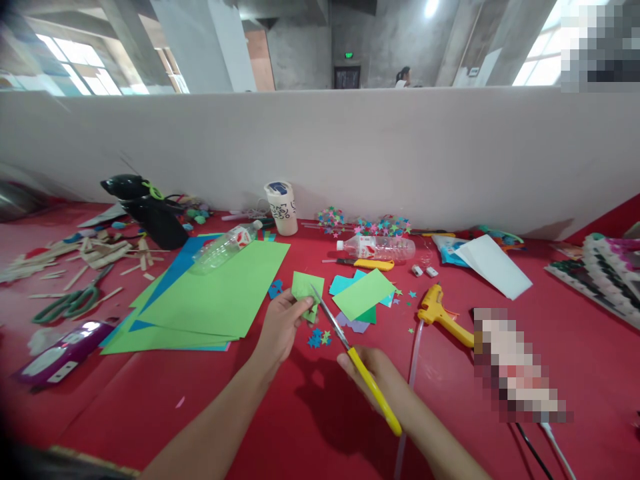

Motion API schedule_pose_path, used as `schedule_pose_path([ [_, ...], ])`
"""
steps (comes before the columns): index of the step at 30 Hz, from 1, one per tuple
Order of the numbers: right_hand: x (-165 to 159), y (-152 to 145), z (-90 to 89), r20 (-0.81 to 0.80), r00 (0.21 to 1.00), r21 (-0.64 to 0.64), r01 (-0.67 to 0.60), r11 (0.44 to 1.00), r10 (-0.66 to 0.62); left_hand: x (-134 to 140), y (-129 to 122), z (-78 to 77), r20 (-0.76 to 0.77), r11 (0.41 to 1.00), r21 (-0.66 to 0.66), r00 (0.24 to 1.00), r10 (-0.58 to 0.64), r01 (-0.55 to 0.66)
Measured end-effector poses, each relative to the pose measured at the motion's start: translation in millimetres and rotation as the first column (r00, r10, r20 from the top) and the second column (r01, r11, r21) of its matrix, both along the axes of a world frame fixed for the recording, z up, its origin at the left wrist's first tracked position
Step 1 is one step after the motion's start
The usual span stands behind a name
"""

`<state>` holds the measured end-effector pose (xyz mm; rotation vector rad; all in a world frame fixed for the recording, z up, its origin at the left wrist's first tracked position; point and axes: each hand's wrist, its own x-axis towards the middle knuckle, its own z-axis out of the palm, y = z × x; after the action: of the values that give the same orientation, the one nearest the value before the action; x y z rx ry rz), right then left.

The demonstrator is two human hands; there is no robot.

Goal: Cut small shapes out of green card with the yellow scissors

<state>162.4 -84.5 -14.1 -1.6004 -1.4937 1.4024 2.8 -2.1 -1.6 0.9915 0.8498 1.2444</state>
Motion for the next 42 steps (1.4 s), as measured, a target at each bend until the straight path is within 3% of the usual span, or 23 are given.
schedule_pose_path([
  [12,1,3,1.1,0.03,1.0,0.003,0.007,1.0,-0.007,-2,1,1.4,0.019,1.0,0.004,1.0,-0.001,0.001],
  [17,5,4,-2.0,-0.045,0.999,-0.03,-0.019,0.999,0.017,-6,4,1.9,0.01,0.999,0.037,0.999,0.037,-0.037],
  [26,13,2,-5.6,-0.16,0.984,-0.033,-0.085,0.996,0.078,-6,5,1.1,0.088,0.995,-0.086,0.995,-0.04,0.048],
  [33,18,2,-11.7,-0.179,0.978,-0.017,-0.113,0.993,0.108,-3,3,-1.7,0.108,0.998,-0.066,0.994,-0.007,0.014],
  [42,-6,-2,-9.1,-0.251,0.968,-0.042,0.002,0.999,-0.012,4,-1,-2.9,0.11,0.999,-0.054,0.994,0.007,-0.001],
])
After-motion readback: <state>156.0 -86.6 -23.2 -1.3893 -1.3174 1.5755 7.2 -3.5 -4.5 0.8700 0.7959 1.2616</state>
